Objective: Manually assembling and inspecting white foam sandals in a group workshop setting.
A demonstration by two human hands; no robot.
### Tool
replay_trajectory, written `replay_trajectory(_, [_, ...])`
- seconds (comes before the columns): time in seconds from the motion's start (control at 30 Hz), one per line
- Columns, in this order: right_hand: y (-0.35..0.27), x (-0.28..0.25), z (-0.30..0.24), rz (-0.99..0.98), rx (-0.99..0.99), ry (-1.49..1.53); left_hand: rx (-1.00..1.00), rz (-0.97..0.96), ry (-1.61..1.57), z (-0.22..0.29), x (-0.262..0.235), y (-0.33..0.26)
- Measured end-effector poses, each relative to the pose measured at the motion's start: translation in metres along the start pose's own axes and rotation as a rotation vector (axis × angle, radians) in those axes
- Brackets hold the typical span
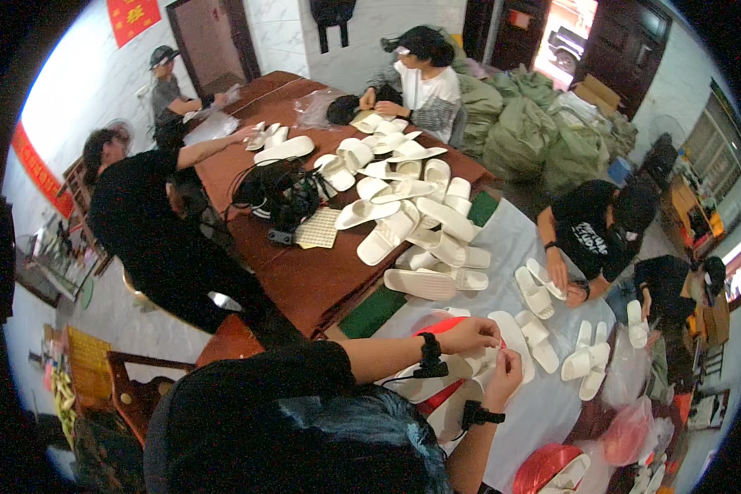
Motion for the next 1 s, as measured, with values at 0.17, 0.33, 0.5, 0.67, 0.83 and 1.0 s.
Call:
replay_trajectory(0.17, [-0.002, 0.0, -0.002, -0.015, 0.053, -0.059, 0.006, 0.012, 0.014, 0.01, -0.003, -0.004])
replay_trajectory(0.33, [-0.001, 0.001, 0.0, -0.025, -0.017, -0.068, -0.014, -0.006, 0.071, 0.013, -0.002, -0.006])
replay_trajectory(0.5, [0.0, -0.002, 0.007, -0.027, 0.024, -0.054, 0.042, -0.013, 0.202, 0.009, -0.001, -0.003])
replay_trajectory(0.67, [0.001, -0.003, 0.007, -0.031, 0.003, -0.024, -0.03, 0.012, -0.005, 0.003, -0.005, -0.001])
replay_trajectory(0.83, [0.001, 0.001, 0.002, -0.026, 0.024, -0.021, -0.001, 0.005, 0.092, 0.001, -0.001, 0.001])
replay_trajectory(1.0, [0.001, 0.002, -0.001, -0.032, 0.048, 0.015, 0.047, 0.008, 0.222, 0.007, 0.0, 0.0])
Point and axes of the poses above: each hand's wrist, its own y-axis towards the middle knuckle, its own x-axis out of the palm, z = x × y, the point moved 4 cm from there along y, towards the middle knuckle, and after that the axes turned 11 degrees about y, right-handed, at the moved point
